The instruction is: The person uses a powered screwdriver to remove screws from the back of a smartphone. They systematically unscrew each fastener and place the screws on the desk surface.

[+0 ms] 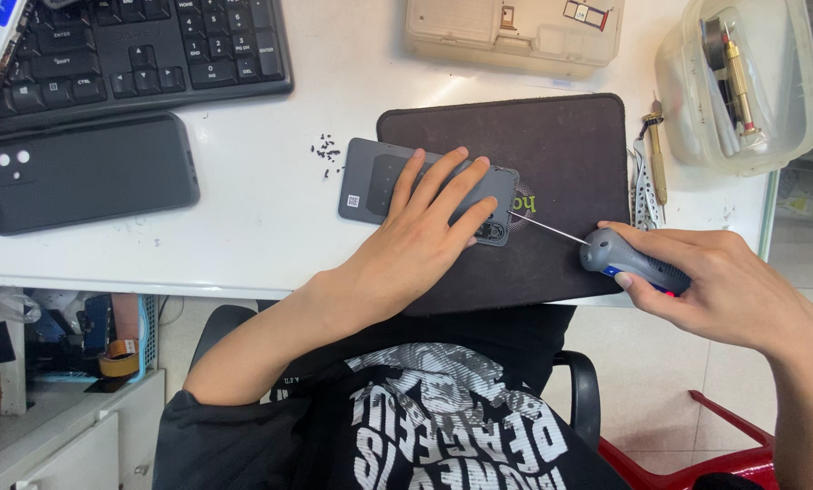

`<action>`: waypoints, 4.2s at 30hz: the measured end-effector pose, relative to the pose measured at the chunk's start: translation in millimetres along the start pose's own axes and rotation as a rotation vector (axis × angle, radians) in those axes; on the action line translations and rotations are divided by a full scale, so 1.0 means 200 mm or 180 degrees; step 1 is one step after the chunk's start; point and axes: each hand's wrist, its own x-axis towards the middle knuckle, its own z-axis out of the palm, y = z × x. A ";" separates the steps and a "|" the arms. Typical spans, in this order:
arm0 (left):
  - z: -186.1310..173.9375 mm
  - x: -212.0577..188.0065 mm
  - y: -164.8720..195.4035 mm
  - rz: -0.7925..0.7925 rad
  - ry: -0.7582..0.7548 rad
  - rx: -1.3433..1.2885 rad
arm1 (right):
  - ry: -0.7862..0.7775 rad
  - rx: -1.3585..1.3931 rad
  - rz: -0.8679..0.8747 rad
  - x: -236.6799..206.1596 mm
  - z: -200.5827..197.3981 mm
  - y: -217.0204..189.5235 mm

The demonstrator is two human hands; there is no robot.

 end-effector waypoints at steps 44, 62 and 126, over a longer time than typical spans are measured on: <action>0.00 0.00 0.00 -0.0024 0.0007 0.0002 | 0.0240 -0.0348 0.0273 0.07 -0.05 -0.05; -0.05 0.02 0.13 -0.0753 0.1204 -0.1982 | 0.1000 0.1837 -0.0521 -0.12 0.18 -0.12; 0.00 0.05 0.05 0.0108 0.0279 -0.0097 | 0.0030 -0.0899 -0.0278 -0.08 0.09 0.09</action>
